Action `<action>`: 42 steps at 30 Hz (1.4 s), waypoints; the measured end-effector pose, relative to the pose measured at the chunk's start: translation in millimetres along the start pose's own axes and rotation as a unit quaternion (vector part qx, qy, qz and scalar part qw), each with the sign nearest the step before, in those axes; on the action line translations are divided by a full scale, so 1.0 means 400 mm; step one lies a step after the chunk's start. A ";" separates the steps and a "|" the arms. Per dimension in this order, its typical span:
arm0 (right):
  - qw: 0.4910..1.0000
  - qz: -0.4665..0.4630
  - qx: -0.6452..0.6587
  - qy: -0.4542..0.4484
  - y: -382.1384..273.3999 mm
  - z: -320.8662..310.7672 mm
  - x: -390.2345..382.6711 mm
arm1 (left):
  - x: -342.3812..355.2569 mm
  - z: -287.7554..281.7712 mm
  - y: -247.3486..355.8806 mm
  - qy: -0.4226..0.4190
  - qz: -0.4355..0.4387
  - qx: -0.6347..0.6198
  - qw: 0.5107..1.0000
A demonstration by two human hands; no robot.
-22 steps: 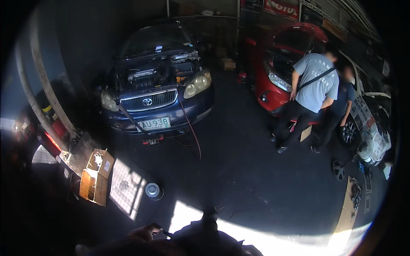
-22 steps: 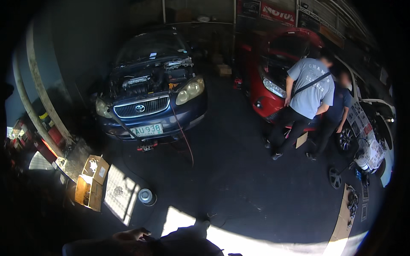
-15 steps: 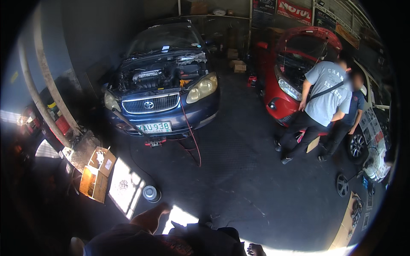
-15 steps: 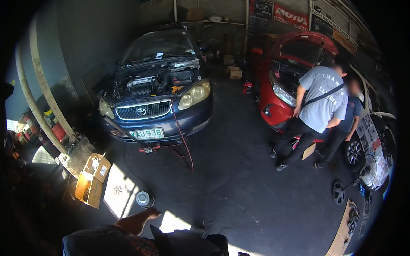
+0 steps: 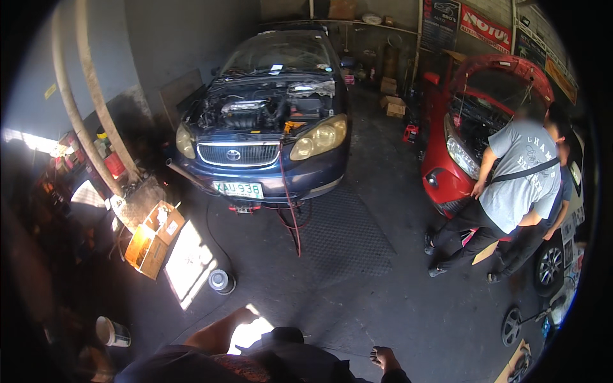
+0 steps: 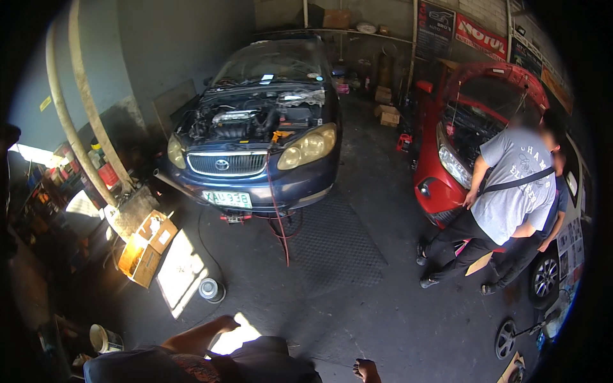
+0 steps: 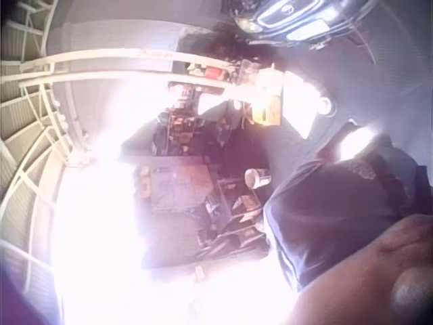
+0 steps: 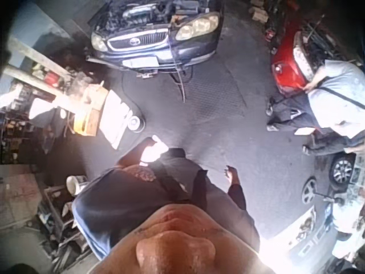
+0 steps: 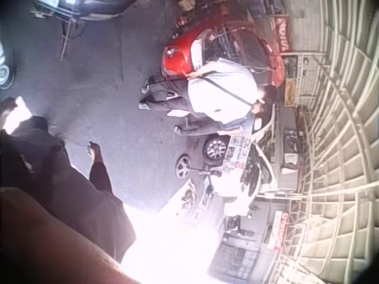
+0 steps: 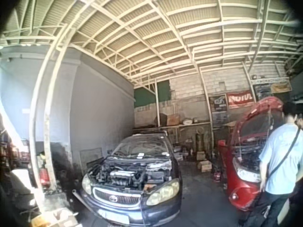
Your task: The person works on a white car's engine bay, using a screwdriver to loosen components and handling the air filter and airbox. They remove the air filter, place it on the engine, and later reposition the airbox cover while another person works nearby.
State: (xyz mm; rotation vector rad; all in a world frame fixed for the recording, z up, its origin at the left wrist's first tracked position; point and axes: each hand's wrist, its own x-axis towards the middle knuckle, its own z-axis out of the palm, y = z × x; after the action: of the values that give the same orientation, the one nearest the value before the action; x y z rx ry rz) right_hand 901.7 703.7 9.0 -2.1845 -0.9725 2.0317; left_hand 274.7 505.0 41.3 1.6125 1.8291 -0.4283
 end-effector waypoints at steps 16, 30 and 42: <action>0.981 -0.059 -0.182 0.035 -0.200 -0.070 0.219 | 0.482 -0.566 0.011 0.020 0.064 -0.088 0.994; 0.976 0.098 0.188 0.044 0.065 -0.399 0.105 | 0.851 -0.724 0.616 -0.017 0.071 -0.492 0.867; 0.995 0.031 -0.004 0.093 0.204 -0.937 0.167 | 0.999 -0.623 0.975 0.131 0.513 0.085 0.844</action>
State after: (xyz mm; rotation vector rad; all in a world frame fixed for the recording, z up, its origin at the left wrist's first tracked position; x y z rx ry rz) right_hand 1273.0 816.1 -23.6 -2.3836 -0.9030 1.8092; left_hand 576.8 1036.4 29.1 2.5685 0.8383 0.1411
